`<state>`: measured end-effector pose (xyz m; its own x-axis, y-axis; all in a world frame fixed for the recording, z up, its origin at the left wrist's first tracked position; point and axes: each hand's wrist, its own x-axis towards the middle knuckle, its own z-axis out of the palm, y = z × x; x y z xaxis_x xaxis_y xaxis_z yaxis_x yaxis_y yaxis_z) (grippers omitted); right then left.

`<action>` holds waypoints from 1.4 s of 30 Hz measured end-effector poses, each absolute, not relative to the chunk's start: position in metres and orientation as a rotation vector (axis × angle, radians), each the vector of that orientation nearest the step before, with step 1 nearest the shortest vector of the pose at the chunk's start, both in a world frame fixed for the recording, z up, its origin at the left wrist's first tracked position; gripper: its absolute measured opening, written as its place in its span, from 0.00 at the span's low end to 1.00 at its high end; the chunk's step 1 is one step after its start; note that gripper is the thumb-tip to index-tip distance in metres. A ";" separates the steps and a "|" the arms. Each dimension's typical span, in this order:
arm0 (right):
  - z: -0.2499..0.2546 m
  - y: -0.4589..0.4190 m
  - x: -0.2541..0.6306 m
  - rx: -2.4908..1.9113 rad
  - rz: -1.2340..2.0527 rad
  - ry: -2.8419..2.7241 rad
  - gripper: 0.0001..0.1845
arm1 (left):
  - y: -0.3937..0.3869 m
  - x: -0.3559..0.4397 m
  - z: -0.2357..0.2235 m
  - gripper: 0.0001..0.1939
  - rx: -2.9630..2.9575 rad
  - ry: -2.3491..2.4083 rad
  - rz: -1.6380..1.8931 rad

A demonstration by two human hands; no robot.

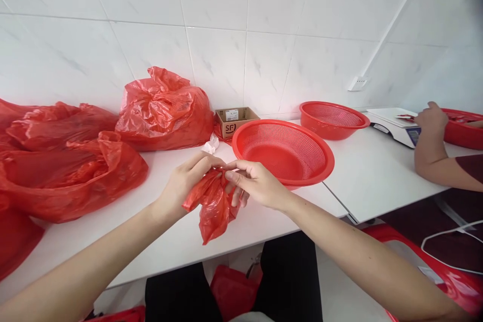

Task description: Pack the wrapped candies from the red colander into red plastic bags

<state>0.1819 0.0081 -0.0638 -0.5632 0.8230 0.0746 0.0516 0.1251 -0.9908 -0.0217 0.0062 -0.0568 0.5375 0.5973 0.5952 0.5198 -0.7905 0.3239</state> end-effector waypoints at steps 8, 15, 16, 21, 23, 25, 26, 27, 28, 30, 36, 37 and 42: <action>-0.058 0.004 0.176 -1.004 0.867 -2.133 0.06 | 0.010 -0.032 -0.046 0.07 2.683 0.999 0.941; -0.052 -0.002 0.168 -1.074 -0.304 -2.624 0.14 | 0.013 -0.043 -0.046 0.09 2.526 1.045 0.931; -0.052 -0.005 0.168 -1.059 -0.380 -2.652 0.15 | 0.015 -0.047 -0.047 0.08 2.513 1.085 0.966; -0.062 -0.015 0.173 -1.113 -0.170 -2.639 0.08 | 0.017 -0.070 -0.055 0.12 2.310 1.354 0.923; -0.068 -0.016 0.175 -1.132 0.048 -2.574 0.07 | 0.012 -0.076 -0.054 0.14 2.179 1.414 0.815; -0.070 -0.015 0.175 -1.090 0.226 -2.450 0.06 | 0.004 -0.077 -0.049 0.14 2.052 1.389 0.797; -0.071 -0.014 0.174 -1.050 0.301 -2.374 0.06 | 0.000 -0.076 -0.045 0.13 1.984 1.342 0.820; -0.072 -0.013 0.171 -1.006 0.386 -2.300 0.11 | -0.004 -0.073 -0.042 0.13 1.913 1.279 0.850; -0.075 -0.012 0.165 -0.967 0.487 -2.229 0.21 | -0.007 -0.069 -0.039 0.12 1.842 1.214 0.875; -0.086 -0.010 0.149 -0.892 0.785 -2.087 0.40 | -0.012 -0.059 -0.035 0.12 1.726 1.113 0.895; -0.142 -0.007 0.096 -0.763 1.428 -1.489 0.18 | -0.020 -0.045 -0.031 0.11 1.851 1.144 1.133; -0.148 -0.007 0.094 -0.779 1.424 -1.462 0.14 | -0.022 -0.045 -0.030 0.11 1.846 1.144 1.173; -0.146 -0.012 0.103 -0.799 1.395 -1.561 0.06 | -0.026 -0.047 -0.028 0.12 1.765 1.157 1.228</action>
<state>0.1025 -0.0122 -0.1464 -0.4151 0.8906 0.1857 -0.0850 0.1653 -0.9826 -0.0468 -0.0261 -0.0276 0.1572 0.9285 0.3364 0.2805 -0.3686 0.8863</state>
